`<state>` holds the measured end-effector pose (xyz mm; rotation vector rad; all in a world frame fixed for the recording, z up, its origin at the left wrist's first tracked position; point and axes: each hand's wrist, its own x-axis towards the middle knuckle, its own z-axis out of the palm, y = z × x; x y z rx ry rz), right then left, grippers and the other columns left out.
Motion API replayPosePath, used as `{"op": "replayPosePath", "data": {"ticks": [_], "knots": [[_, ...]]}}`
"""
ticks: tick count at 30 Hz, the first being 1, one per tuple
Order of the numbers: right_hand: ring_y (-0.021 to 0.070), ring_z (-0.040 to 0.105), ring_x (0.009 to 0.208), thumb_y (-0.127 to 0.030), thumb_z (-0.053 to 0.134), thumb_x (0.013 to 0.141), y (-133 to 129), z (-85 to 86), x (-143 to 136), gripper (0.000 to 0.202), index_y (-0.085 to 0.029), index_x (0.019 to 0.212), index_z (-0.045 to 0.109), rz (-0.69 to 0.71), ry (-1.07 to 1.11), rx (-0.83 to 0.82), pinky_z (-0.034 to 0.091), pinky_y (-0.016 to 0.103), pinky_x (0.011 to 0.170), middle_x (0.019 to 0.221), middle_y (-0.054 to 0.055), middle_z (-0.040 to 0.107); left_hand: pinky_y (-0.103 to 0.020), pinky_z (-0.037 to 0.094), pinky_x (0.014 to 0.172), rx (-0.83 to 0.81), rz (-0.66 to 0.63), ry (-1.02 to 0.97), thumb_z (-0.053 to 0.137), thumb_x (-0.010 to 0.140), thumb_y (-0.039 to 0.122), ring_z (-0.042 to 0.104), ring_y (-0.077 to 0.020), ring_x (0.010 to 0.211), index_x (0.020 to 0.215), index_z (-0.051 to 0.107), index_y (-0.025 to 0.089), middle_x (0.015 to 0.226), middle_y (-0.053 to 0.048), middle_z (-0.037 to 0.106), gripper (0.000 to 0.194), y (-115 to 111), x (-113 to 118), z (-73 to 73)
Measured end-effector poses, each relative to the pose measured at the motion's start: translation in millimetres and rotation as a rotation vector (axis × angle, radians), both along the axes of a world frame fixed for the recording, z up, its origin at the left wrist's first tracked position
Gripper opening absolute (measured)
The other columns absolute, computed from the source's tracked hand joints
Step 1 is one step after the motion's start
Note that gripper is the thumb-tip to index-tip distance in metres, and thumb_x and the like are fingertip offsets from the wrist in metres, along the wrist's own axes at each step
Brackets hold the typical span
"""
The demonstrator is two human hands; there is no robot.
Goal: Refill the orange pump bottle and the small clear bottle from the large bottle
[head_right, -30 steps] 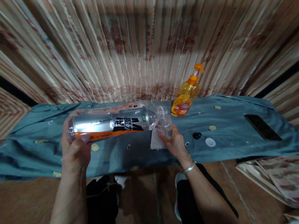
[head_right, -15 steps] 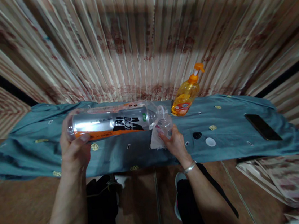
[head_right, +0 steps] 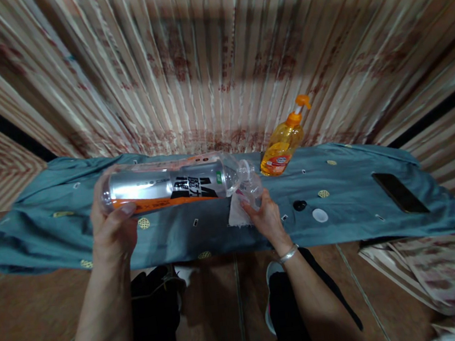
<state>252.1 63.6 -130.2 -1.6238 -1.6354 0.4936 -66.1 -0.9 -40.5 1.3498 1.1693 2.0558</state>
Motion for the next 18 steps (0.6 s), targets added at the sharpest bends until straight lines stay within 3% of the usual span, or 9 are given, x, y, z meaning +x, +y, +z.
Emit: {"op": "replayPosePath", "data": {"ticks": [2,8,18], "knots": [[0.0363,0.080,0.090,-0.069,0.073,0.081,0.7,-0.5,0.7,0.056,-0.023,0.110,0.064,0.000,-0.003,-0.004,0.059,0.042,0.076,0.097,0.015,0.083,-0.056,0.047,0.126,-0.001,-0.009,0.021,0.093,0.071,0.063,0.062,-0.0378,0.141,0.140,0.070,0.038,0.146,-0.006,0.068,0.078,0.1,-0.3,-0.8],[0.0372,0.079,0.090,-0.071,0.071,0.081,1.6,-2.2,1.9,0.061,-0.020,0.113,0.065,0.007,-0.017,-0.006,0.059,0.043,0.075,0.098,0.016,0.083,-0.058,0.041,0.130,0.009,-0.004,-0.054,0.098,0.062,0.065,0.061,-0.0372,0.140,0.136,0.074,0.037,0.142,-0.005,0.070,0.083,1.4,1.1,-1.7],[0.0385,0.079,0.092,-0.071,0.073,0.079,1.6,-2.2,1.8,0.063,-0.021,0.115,0.065,-0.007,-0.002,-0.025,0.058,0.043,0.076,0.099,0.016,0.083,-0.056,0.046,0.125,0.006,-0.001,-0.046,0.097,0.062,0.065,0.062,-0.0352,0.136,0.135,0.073,0.035,0.141,-0.006,0.070,0.082,0.6,3.3,2.5]]}}
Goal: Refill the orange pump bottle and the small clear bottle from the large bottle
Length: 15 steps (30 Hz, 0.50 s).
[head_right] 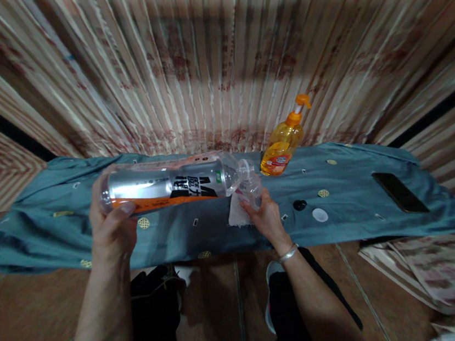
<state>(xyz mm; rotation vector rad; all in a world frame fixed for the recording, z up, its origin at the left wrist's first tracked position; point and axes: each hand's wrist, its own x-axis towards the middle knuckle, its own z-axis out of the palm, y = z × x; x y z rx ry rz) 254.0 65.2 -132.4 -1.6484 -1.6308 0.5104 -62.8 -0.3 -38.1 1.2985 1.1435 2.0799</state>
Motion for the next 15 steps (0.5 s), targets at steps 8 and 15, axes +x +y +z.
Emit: {"op": "replayPosePath", "data": {"ticks": [8,15], "knots": [[0.0353,0.079,0.087,-0.072,0.072,0.081,-0.1,-0.7,0.8,0.059,-0.022,0.112,0.065,0.016,0.007,0.022,0.058,0.042,0.074,0.094,0.013,0.082,-0.057,0.044,0.126,-0.014,-0.003,-0.006,0.099,0.061,0.064,0.062,-0.0367,0.137,0.133,0.073,0.035,0.141,-0.006,0.070,0.082,-0.5,0.1,2.1],[0.0358,0.079,0.087,-0.074,0.072,0.080,0.6,0.0,1.5,0.064,-0.021,0.115,0.065,0.010,-0.018,-0.002,0.057,0.042,0.074,0.094,0.014,0.082,-0.058,0.042,0.129,-0.029,-0.021,0.005,0.098,0.065,0.062,0.061,-0.0372,0.141,0.131,0.074,0.036,0.145,-0.005,0.069,0.075,-3.1,0.1,5.6]]}}
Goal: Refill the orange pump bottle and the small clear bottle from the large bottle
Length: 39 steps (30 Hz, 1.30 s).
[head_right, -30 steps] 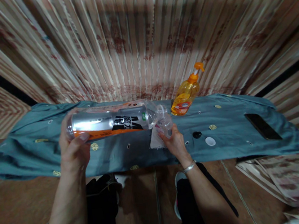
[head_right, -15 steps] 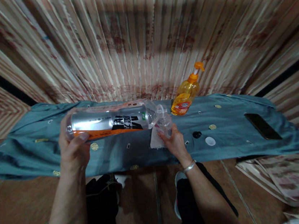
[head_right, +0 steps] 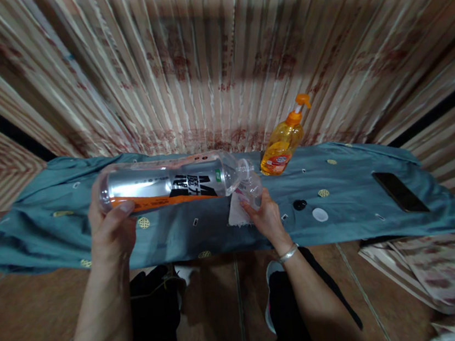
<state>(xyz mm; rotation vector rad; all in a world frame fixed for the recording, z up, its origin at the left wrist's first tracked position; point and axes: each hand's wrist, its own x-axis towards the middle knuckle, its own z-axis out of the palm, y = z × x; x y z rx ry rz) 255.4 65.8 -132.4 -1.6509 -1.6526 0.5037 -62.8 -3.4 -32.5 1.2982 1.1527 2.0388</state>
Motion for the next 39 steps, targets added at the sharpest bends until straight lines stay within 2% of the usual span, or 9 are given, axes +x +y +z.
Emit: {"op": "replayPosePath", "data": {"ticks": [7,15,22,30,36,39], "knots": [[0.0367,0.080,0.089,-0.078,0.070,0.081,-1.9,0.0,-2.4,0.064,-0.022,0.111,0.066,-0.004,0.026,0.032,0.058,0.042,0.075,0.095,0.015,0.083,-0.060,0.043,0.128,0.021,0.027,0.016,0.098,0.064,0.061,0.062,-0.0385,0.140,0.129,0.075,0.033,0.142,-0.007,0.070,0.075,1.2,-1.6,0.1],[0.0366,0.080,0.091,-0.072,0.071,0.081,0.2,-1.4,-0.4,0.061,-0.021,0.113,0.066,0.002,0.009,0.026,0.058,0.042,0.074,0.099,0.016,0.083,-0.059,0.044,0.126,0.037,0.046,0.036,0.098,0.064,0.062,0.064,-0.0372,0.136,0.131,0.076,0.029,0.139,-0.008,0.072,0.078,2.1,-0.6,-1.1],[0.0366,0.079,0.089,-0.071,0.072,0.081,0.2,-0.4,0.1,0.059,-0.022,0.113,0.064,0.004,-0.009,0.003,0.057,0.041,0.072,0.095,0.014,0.083,-0.056,0.044,0.127,0.021,0.031,0.024,0.099,0.064,0.062,0.063,-0.0358,0.138,0.129,0.077,0.035,0.141,-0.005,0.072,0.074,1.4,-0.2,-0.8],[0.0354,0.079,0.089,-0.069,0.072,0.081,-0.5,0.4,-1.0,0.057,-0.021,0.112,0.063,0.001,-0.004,0.005,0.057,0.040,0.073,0.098,0.015,0.082,-0.054,0.044,0.127,0.044,0.036,-0.019,0.102,0.059,0.061,0.064,-0.0335,0.134,0.126,0.079,0.032,0.136,-0.004,0.074,0.076,1.5,2.0,1.2],[0.0359,0.079,0.089,-0.070,0.072,0.080,-0.5,0.7,-0.2,0.059,-0.021,0.112,0.062,0.009,0.006,-0.006,0.058,0.042,0.074,0.098,0.016,0.081,-0.053,0.046,0.127,0.032,0.018,0.047,0.097,0.068,0.060,0.064,-0.0346,0.139,0.130,0.076,0.034,0.142,-0.004,0.072,0.070,1.0,-2.1,-1.1],[0.0357,0.078,0.088,-0.072,0.070,0.080,-0.7,0.8,-0.5,0.060,-0.021,0.111,0.062,0.010,0.022,0.008,0.058,0.042,0.074,0.098,0.016,0.081,-0.054,0.046,0.127,0.046,0.032,0.036,0.098,0.067,0.061,0.064,-0.0344,0.138,0.130,0.077,0.033,0.141,-0.004,0.072,0.072,1.5,-2.2,-2.3]]}}
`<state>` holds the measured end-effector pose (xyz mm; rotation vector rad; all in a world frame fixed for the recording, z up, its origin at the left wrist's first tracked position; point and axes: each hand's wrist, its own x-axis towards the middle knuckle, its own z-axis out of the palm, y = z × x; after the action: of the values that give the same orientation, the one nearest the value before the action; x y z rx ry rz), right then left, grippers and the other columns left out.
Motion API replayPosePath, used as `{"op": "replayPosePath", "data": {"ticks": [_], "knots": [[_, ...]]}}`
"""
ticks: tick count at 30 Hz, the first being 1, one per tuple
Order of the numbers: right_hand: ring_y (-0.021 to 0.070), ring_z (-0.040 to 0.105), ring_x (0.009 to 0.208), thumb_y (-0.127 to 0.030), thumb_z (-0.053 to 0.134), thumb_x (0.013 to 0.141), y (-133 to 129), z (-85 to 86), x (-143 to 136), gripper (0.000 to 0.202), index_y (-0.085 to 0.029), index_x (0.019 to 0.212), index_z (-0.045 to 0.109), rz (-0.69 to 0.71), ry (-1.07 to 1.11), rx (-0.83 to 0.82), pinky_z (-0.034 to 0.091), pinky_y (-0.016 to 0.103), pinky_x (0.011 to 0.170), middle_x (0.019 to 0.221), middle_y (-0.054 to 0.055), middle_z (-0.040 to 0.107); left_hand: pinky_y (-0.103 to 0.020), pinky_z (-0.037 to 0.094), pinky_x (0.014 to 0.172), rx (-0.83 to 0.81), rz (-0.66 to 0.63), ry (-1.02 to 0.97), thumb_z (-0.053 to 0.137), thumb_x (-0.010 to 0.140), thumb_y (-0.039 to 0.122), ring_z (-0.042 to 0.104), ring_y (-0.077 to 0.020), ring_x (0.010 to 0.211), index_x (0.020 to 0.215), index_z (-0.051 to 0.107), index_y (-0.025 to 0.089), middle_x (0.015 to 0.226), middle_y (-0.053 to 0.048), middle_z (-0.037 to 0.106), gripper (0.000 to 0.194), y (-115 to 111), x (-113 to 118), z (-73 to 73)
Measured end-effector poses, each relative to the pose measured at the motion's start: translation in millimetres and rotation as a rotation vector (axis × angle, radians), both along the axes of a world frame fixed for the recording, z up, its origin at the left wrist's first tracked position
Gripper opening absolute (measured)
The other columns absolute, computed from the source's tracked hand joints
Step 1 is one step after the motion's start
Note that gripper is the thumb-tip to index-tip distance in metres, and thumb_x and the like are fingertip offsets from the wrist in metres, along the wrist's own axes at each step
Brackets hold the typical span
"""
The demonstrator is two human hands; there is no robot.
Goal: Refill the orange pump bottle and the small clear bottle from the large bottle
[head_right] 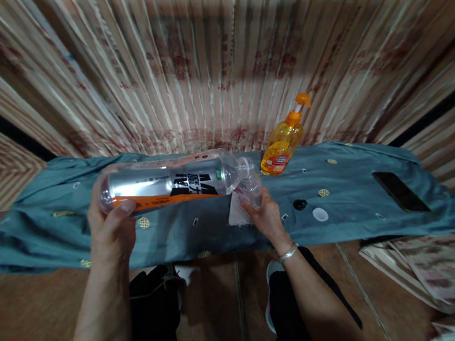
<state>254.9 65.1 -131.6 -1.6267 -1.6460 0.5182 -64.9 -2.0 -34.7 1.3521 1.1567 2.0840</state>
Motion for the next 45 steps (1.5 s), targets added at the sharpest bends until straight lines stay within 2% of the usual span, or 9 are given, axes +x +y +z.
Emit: {"op": "replayPosePath", "data": {"ticks": [5,10,18,25,31,38,45], "knots": [[0.0338,0.078,0.087,-0.072,0.071,0.082,-0.1,-1.3,-0.2,0.059,-0.022,0.113,0.065,0.001,-0.001,0.014,0.057,0.039,0.072,0.094,0.012,0.082,-0.054,0.046,0.126,-0.006,-0.007,-0.014,0.098,0.065,0.061,0.064,-0.0341,0.136,0.131,0.076,0.033,0.140,-0.005,0.072,0.075,0.9,1.0,-0.5],[0.0345,0.079,0.086,-0.070,0.073,0.082,-0.1,-1.5,0.0,0.058,-0.022,0.112,0.064,0.005,0.005,0.013,0.056,0.039,0.071,0.093,0.013,0.083,-0.054,0.046,0.125,-0.011,-0.018,-0.044,0.100,0.063,0.061,0.065,-0.0342,0.135,0.129,0.076,0.029,0.139,-0.006,0.071,0.077,0.5,2.9,1.7],[0.0346,0.078,0.084,-0.063,0.073,0.079,-0.7,1.7,-1.5,0.053,-0.022,0.112,0.064,-0.012,0.003,-0.019,0.056,0.041,0.071,0.093,0.013,0.082,-0.057,0.042,0.130,-0.040,-0.035,-0.082,0.101,0.062,0.058,0.063,-0.0355,0.139,0.130,0.076,0.034,0.141,-0.004,0.071,0.076,-0.8,3.2,2.1],[0.0347,0.077,0.086,-0.069,0.070,0.080,-0.2,-0.3,-1.1,0.058,-0.022,0.111,0.063,-0.005,-0.007,-0.002,0.055,0.040,0.071,0.093,0.013,0.081,-0.062,0.037,0.133,-0.080,-0.037,-0.141,0.104,0.055,0.057,0.062,-0.0380,0.140,0.126,0.077,0.032,0.139,-0.006,0.072,0.079,-1.3,3.4,5.1],[0.0344,0.077,0.083,-0.074,0.069,0.081,-0.1,-0.5,-0.5,0.060,-0.022,0.110,0.061,-0.007,-0.022,-0.006,0.055,0.040,0.070,0.090,0.012,0.079,-0.062,0.041,0.131,-0.052,-0.016,-0.051,0.100,0.062,0.061,0.063,-0.0392,0.141,0.131,0.073,0.026,0.143,-0.010,0.069,0.081,-0.9,1.8,3.8],[0.0332,0.076,0.081,-0.077,0.068,0.081,0.4,-0.6,0.5,0.062,-0.022,0.109,0.062,-0.002,-0.027,-0.005,0.054,0.039,0.069,0.088,0.011,0.079,-0.060,0.044,0.130,-0.079,-0.029,-0.005,0.097,0.066,0.064,0.063,-0.0376,0.141,0.130,0.072,0.033,0.145,-0.006,0.069,0.075,-2.6,-0.3,4.9],[0.0338,0.076,0.082,-0.079,0.068,0.080,0.5,-1.6,0.8,0.066,-0.021,0.112,0.063,-0.010,-0.021,-0.004,0.054,0.040,0.068,0.089,0.013,0.080,-0.061,0.042,0.129,-0.052,-0.010,-0.045,0.099,0.062,0.062,0.063,-0.0386,0.139,0.128,0.074,0.028,0.141,-0.009,0.070,0.078,-1.2,2.9,6.6]]}}
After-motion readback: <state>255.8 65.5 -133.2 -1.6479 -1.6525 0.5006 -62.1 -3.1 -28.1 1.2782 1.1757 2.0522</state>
